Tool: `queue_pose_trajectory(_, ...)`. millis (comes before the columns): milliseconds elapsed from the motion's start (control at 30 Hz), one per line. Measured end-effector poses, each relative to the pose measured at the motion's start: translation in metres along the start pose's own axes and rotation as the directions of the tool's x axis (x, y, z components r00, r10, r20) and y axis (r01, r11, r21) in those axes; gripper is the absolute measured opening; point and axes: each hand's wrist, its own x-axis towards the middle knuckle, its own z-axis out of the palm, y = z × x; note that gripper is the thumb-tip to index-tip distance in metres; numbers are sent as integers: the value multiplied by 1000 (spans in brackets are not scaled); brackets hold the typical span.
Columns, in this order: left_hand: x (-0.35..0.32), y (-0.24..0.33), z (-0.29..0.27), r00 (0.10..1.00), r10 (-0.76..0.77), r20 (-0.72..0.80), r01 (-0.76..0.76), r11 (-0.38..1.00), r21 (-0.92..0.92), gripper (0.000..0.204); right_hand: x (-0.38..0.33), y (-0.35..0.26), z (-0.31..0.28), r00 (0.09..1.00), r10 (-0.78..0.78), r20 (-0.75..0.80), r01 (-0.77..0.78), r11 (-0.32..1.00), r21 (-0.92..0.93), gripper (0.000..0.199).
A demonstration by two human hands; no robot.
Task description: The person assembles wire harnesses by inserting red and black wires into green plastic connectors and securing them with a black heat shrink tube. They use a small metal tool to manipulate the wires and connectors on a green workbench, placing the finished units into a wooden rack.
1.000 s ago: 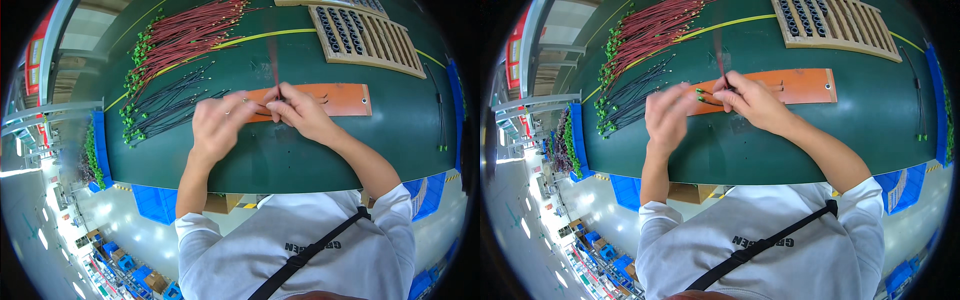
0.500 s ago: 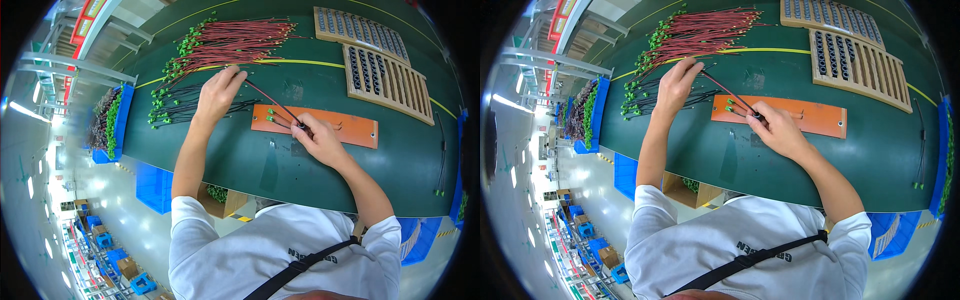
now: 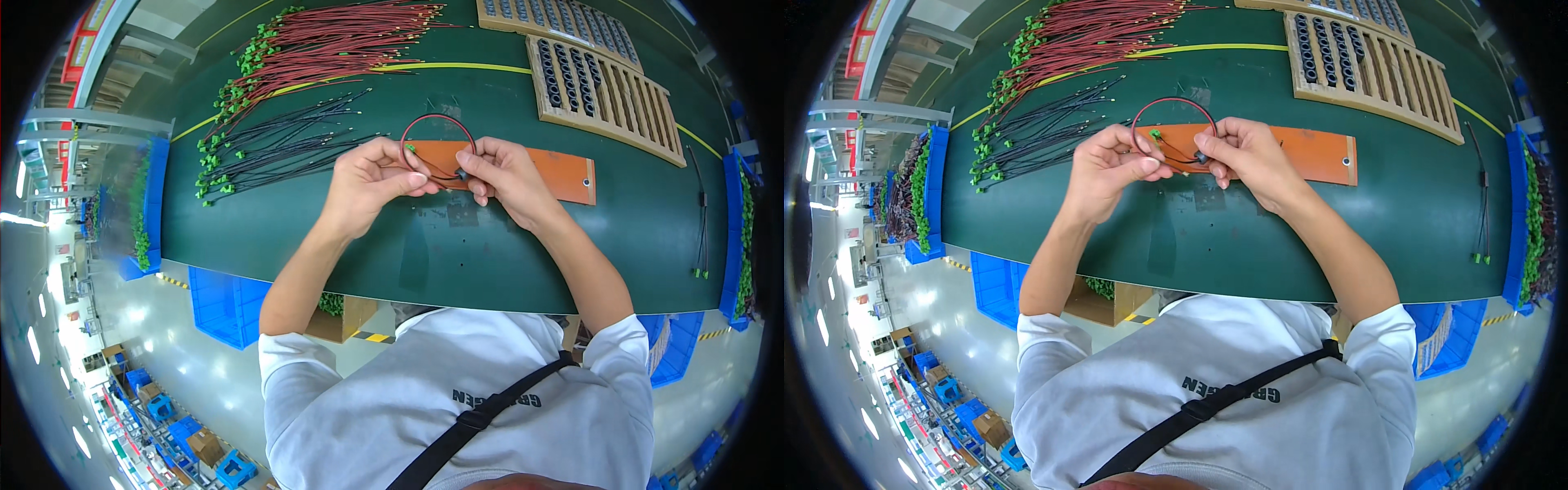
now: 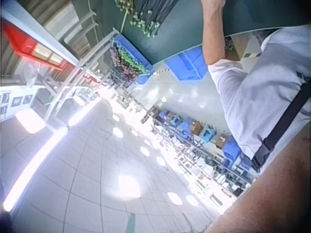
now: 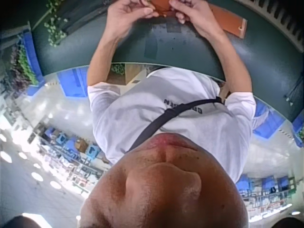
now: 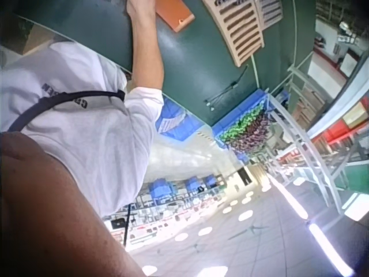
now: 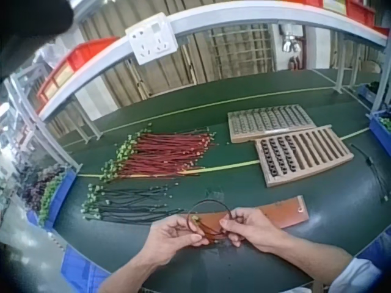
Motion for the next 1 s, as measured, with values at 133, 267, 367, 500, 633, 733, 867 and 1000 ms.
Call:
queue_pose_trajectory(133, 6, -16, 6, 998, 37, -47, -40, 997, -64, 16, 0, -1, 2, 1000, 8, -8, -8, 1000, 20, 25)
queue_pose_trajectory(267, 8, -23, 7, 997, 51, -50, -57, 992, -115, 15, 1, 0, 1, 1000, 8, -9, -7, 1000, 25, 26)
queue_pose_trajectory(367, 8, -25, 9, 996, 68, -59, -74, 991, -110, 15, 1, -1, 1, 1000, 9, -10, -9, 1000, 23, 26)
queue_pose_trajectory(500, 8, -28, 10, 993, 104, -58, -110, 988, -109, 14, 1, -2, 2, 1000, 13, -21, -12, 999, 37, 26)
queue_pose_trajectory(633, 7, -34, 13, 983, 169, -78, -177, 978, -114, 13, 0, -3, 1, 1000, 15, -23, -15, 999, 43, 27)
queue_pose_trajectory(733, 6, -36, 15, 977, 193, -86, -202, 974, -108, 13, 1, -2, 0, 1000, 6, -25, -5, 999, 39, 27)
queue_pose_trajectory(867, 5, -37, 12, 981, 192, -37, -194, 978, -73, 16, 0, -3, -1, 1000, 6, -23, -5, 999, 38, 27)
queue_pose_trajectory(1000, 2, -32, 13, 976, 217, 24, -218, 972, 89, 18, -5, -1, -3, 1000, -20, -14, 21, 996, 86, 28)
